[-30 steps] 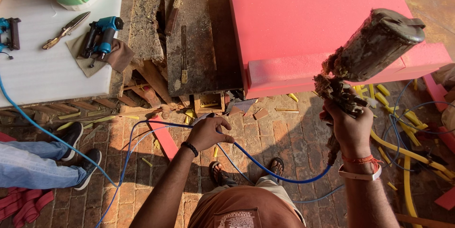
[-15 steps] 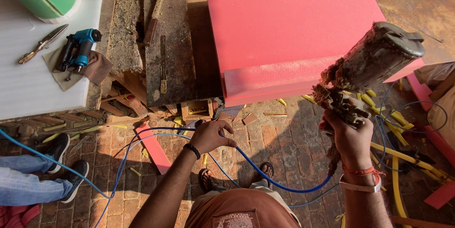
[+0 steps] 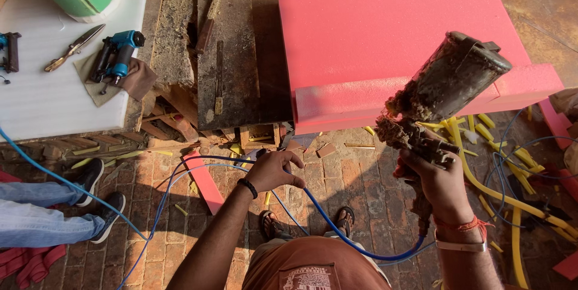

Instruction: The person aligns a long pink foam strip against a large foam sheet on a workbench, cuts the foam with a knife, and repositions the sheets. They then pick up a heated foam-cutting tool, adjust its air hose, and move the cut foam pieces aside on the bench.

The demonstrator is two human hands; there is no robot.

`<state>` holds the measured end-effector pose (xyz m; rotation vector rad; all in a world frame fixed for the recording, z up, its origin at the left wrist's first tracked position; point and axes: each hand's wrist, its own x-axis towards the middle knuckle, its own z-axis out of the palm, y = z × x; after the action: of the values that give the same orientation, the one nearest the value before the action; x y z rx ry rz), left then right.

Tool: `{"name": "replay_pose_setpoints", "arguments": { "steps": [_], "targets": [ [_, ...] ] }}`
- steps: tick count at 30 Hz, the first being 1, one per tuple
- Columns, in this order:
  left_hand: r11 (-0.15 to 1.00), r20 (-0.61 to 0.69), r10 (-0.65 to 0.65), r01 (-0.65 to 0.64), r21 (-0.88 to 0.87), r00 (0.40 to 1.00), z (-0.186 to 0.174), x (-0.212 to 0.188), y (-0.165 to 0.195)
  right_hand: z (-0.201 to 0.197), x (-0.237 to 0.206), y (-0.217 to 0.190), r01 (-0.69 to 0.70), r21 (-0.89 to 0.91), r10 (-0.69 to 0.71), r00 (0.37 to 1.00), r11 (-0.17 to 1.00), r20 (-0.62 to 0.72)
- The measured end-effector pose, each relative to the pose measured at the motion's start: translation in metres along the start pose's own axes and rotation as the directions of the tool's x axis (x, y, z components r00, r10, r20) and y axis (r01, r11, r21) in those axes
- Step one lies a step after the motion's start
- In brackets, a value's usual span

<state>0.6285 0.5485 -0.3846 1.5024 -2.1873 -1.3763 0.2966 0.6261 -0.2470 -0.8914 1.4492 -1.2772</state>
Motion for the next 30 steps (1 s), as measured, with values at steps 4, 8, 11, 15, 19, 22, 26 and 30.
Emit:
{"name": "replay_pose_setpoints", "arguments": {
  "steps": [4,8,11,15,19,22,26,30],
  "targets": [
    [1.000,0.001,0.013,-0.014,0.026,1.000,0.007,0.001,0.002,-0.010,-0.008,-0.003,0.024,-0.157,-0.048,0.987,0.987,-0.153],
    [0.998,0.018,0.059,-0.060,0.005,0.998,0.018,0.007,0.013,-0.026,-0.016,-0.004,0.038,-0.191,-0.079,0.974,0.981,-0.214],
    [0.996,0.044,0.074,-0.076,0.048,0.996,0.026,0.012,0.028,-0.043,-0.019,-0.005,0.088,-0.175,-0.130,0.962,0.981,-0.241],
    [0.996,0.047,0.076,-0.078,0.046,0.996,0.042,0.022,0.054,-0.080,-0.019,-0.011,0.166,-0.133,-0.199,0.936,0.977,-0.290],
    [0.993,0.051,0.080,-0.084,0.078,0.995,0.060,0.032,0.078,-0.117,-0.020,-0.015,0.211,-0.278,-0.315,0.853,0.937,-0.416],
    [0.990,0.041,0.118,-0.121,0.070,0.992,0.076,0.039,0.095,-0.144,-0.019,-0.017,0.282,-0.308,-0.398,0.810,0.909,-0.432],
    [0.992,0.059,0.072,-0.077,0.101,0.996,0.091,0.054,0.110,-0.173,-0.015,-0.015,0.342,-0.198,-0.395,0.810,0.918,-0.433],
    [0.990,0.139,-0.039,0.019,0.142,0.990,0.092,0.066,0.102,-0.179,0.006,-0.008,0.309,-0.043,-0.304,0.886,0.950,-0.350]
  ]
}}
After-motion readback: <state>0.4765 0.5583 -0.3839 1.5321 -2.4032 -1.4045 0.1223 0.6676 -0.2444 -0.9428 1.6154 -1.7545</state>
